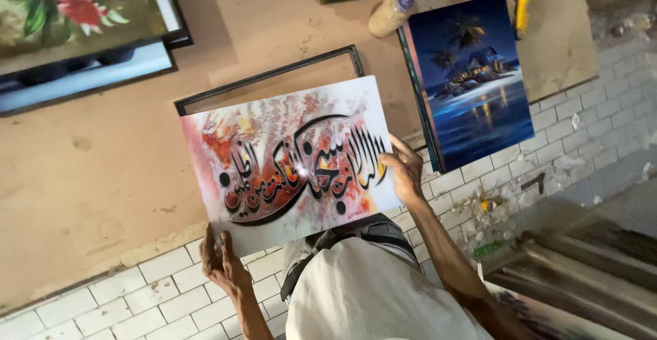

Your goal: The person applies glue to the edges of a picture frame, places a printed artwork inside, and presses it into place. The person repeats this process with multiple artworks, stacking the finished frames on the table.

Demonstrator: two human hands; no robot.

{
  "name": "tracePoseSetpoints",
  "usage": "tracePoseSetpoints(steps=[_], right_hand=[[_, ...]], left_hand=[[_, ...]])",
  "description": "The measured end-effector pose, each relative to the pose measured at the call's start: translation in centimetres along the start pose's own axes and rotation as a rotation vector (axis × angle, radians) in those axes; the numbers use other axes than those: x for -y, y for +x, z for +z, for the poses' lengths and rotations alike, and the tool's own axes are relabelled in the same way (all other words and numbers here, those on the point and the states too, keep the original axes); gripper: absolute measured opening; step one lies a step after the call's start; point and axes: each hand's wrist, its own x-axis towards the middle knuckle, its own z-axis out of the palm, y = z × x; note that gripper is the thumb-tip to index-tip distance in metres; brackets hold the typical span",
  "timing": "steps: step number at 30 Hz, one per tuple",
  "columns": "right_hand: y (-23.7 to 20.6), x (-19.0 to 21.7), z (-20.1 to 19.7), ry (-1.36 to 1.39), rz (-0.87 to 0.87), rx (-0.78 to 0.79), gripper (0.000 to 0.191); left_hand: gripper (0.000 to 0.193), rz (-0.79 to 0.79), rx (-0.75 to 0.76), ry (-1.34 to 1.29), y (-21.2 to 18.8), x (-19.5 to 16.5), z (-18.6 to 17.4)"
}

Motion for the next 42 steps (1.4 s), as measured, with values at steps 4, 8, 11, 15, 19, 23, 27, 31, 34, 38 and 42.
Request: tracePoseSetpoints(steps=[4,8,11,15,19,23,27,31,34,38,42], right_hand=[[2.7,0.5,1.0,-0.387,-0.159,-0.022,0.057],[7.3,-1.0,2.2,-0.607,-0.281,-0.076,0.060],[9.3,-2.0,2.2,-0.666,-0.332,-0.087,0.061],[9.4,-3.0,1.8,-0.627,-0.387,-0.056,0.059],[8.9,-3.6,1.8,-0.723,-0.435,-0.064,0.062],[8.6,-3.8,2.0,-0.807,-0.486,-0.070,0.063],[8.1,-4.1,2.2,-0.937,-0.623,-0.023,0.063],[7.6,-4.1,1.4,-0.906,-0.570,-0.048,0.064],[7.7,-3.3,-0.5,-0.937,-0.450,-0.034,0.064],[7.0,-2.5,-3.0,-1.107,-0.068,0.065,0.072],[4.5,-3.2,-3.9,-1.228,-0.068,0.104,0.078]], left_hand=[[0.048,0.176,0.023,0.200,1.2,-1.2,2.7],[0.052,0.291,0.066,0.233,3.1,-1.8,5.5],[0.057,0.116,0.036,0.262,4.0,-2.0,6.7],[0.054,0.303,0.060,0.395,4.1,-1.5,6.6],[0.053,0.232,0.026,0.320,4.1,-0.3,6.0],[0.046,0.386,0.065,0.296,4.2,0.7,5.2],[0.039,0.482,0.047,0.306,4.5,1.8,5.3],[0.034,0.628,0.017,0.553,4.7,2.7,5.7],[0.039,0.565,-0.038,0.560,5.3,3.0,5.8],[0.034,0.483,-0.048,0.675,5.1,3.1,4.7],[0.038,0.452,-0.034,0.786,3.4,4.2,3.7]])
